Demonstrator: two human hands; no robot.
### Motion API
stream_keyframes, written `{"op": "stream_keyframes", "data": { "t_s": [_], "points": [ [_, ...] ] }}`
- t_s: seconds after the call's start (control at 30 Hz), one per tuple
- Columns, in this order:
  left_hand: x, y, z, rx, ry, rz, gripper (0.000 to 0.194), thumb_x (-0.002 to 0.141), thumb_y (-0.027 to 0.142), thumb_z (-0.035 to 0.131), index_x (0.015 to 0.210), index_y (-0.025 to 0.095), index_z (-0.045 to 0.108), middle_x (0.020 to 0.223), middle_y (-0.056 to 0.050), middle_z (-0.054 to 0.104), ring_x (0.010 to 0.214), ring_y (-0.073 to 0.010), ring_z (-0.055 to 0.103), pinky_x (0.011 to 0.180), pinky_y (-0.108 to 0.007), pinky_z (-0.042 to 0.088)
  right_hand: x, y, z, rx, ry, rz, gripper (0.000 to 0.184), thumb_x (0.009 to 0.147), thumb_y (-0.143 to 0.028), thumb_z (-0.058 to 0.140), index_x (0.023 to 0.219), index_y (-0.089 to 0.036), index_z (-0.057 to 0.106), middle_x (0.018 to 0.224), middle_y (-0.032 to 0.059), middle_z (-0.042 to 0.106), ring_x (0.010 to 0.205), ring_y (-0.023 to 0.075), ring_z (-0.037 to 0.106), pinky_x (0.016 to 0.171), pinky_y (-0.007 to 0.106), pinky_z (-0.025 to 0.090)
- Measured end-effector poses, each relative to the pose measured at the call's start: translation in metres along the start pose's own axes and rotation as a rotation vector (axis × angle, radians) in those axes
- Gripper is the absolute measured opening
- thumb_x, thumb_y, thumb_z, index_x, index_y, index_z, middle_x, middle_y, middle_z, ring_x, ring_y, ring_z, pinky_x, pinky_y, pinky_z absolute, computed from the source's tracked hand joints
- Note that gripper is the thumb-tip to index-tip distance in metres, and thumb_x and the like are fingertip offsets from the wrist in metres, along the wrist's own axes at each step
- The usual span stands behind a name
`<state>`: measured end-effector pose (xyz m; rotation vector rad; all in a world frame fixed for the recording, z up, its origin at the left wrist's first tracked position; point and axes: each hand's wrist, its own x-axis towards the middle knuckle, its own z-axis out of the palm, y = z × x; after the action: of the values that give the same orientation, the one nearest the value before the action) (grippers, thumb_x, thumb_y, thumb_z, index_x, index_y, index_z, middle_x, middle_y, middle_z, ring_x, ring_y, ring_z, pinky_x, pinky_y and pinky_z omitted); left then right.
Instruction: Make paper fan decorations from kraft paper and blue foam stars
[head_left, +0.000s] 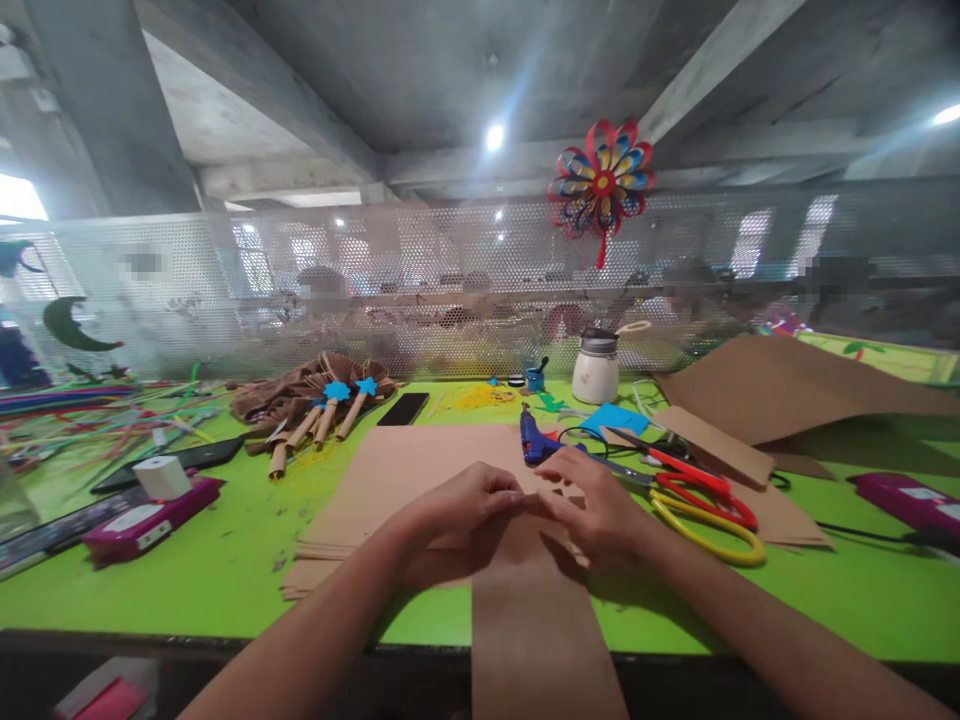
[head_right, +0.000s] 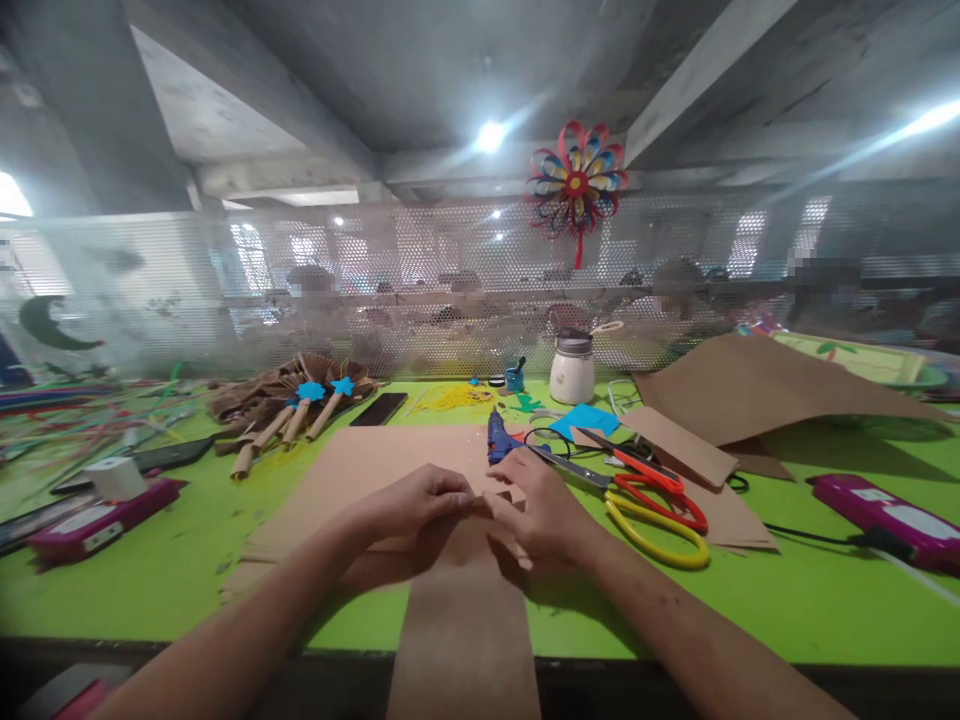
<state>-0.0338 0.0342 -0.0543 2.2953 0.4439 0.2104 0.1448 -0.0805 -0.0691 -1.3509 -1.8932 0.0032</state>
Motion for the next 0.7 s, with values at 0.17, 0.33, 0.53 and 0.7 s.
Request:
{"op": "stream_keyframes", "data": {
  "t_s": [0.17,0.33,0.53,0.7],
  "points": [
    [0.002,0.0,0.006,0.056,0.007,0.07,0.029,0.085,0.037,0.044,0.079,0.013,0.059,0.071,0.0,0.054,0.064,-0.011,0.043,0.06,-0.022,0.036,0.003,0.001,0.001,0.233,-0.225,0.19,0.035,0.086,-0.037,0.047,0.062,-0.015,0.058,0.057,0.0002,0.052,0.056,0.0105,0.043,0.053,0.023,0.032],
    [-0.001,0.009,0.005,0.068,0.0,0.048,0.029,0.086,0.037,0.041,0.08,0.014,0.058,0.069,0.001,0.051,0.062,-0.0102,0.042,0.058,-0.021,0.035,0.002,0.008,0.005,0.371,-0.218,0.278,0.035,0.081,-0.042,0.054,0.058,-0.015,0.055,0.056,-0.0018,0.044,0.053,0.0087,0.036,0.047,0.023,0.025],
    [0.0,0.006,0.004,0.039,-0.078,0.05,0.035,0.086,0.045,0.039,0.076,0.015,0.053,0.066,0.002,0.048,0.06,-0.0099,0.041,0.056,-0.021,0.034,-0.003,0.014,0.01,0.603,-0.259,0.404,0.038,0.079,-0.046,0.055,0.056,-0.017,0.047,0.046,-0.0057,0.036,0.044,0.0072,0.031,0.043,0.022,0.023],
    [0.0,0.002,0.004,0.007,-0.108,0.052,0.037,0.086,0.048,0.039,0.071,0.016,0.048,0.062,0.004,0.042,0.056,-0.0088,0.037,0.052,-0.02,0.031,-0.001,0.014,0.002,0.565,-0.311,0.377,0.04,0.079,-0.046,0.055,0.053,-0.016,0.047,0.047,-0.0049,0.038,0.045,0.0072,0.032,0.044,0.022,0.024]
  ]
}}
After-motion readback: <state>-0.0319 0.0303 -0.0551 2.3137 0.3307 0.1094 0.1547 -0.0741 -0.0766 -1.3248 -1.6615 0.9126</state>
